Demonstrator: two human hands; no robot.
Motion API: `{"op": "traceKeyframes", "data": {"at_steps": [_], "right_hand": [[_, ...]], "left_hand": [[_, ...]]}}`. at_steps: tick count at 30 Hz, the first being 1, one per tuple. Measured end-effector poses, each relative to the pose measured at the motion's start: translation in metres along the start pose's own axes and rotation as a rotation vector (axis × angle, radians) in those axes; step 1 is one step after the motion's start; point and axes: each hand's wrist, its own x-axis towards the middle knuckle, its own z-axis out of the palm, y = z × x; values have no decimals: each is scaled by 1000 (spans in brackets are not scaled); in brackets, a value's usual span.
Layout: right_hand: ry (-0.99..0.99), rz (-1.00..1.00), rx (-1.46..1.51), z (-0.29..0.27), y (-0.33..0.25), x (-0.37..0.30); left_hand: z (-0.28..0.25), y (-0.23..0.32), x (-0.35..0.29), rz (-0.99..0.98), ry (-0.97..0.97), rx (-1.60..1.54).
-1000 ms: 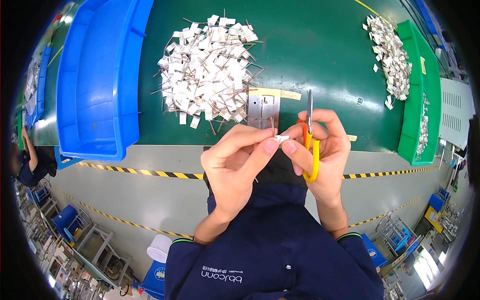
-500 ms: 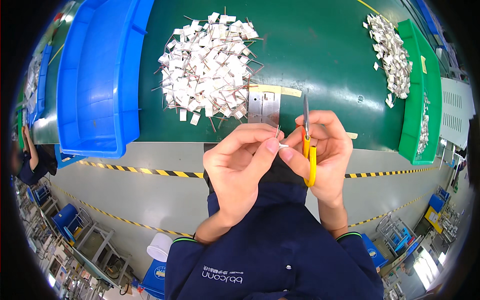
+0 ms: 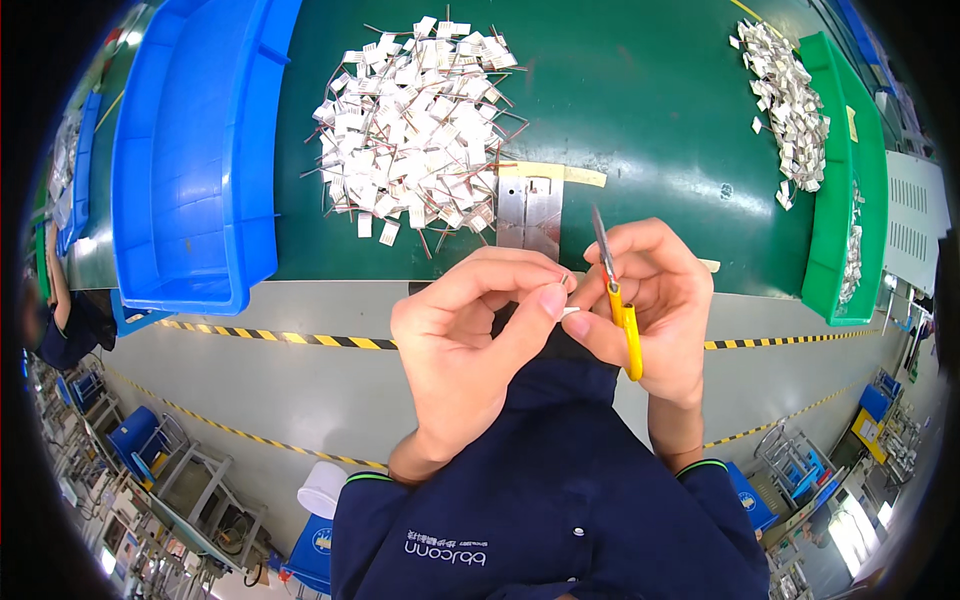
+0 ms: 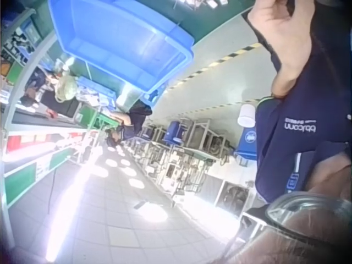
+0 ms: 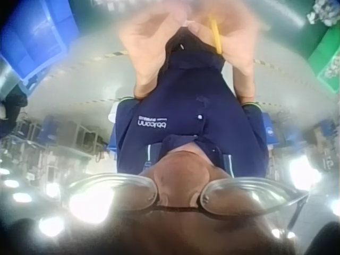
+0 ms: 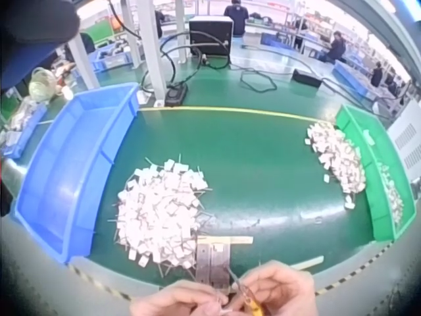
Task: The person trims electronic components with scissors, preparing them for an assembly line.
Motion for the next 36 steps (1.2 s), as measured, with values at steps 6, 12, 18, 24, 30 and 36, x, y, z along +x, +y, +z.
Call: {"op": "traceKeyframes", "data": {"at_steps": [6,12,18,24,30,36], "right_hand": [[-23,11,-76,-2,-7,1],[27,-32,-9,-2,-2,3],[16,-4,-12,-3,-1,2],[7,35,-63,0,-6,0],[-2,6,-92,-2,-4,-1],[-22,35,-120,-3,-7,-2]], "left_hand": [[-2,3,1,-13,-8,24],[1,1,-3,-84,62,-66],[-4,-5,-5,-83,-1,-73],[2,-1,-4,-60,14,-74],[4,1,-5,-58,33,1],[2,0,-7,-41,30,-1]]}}
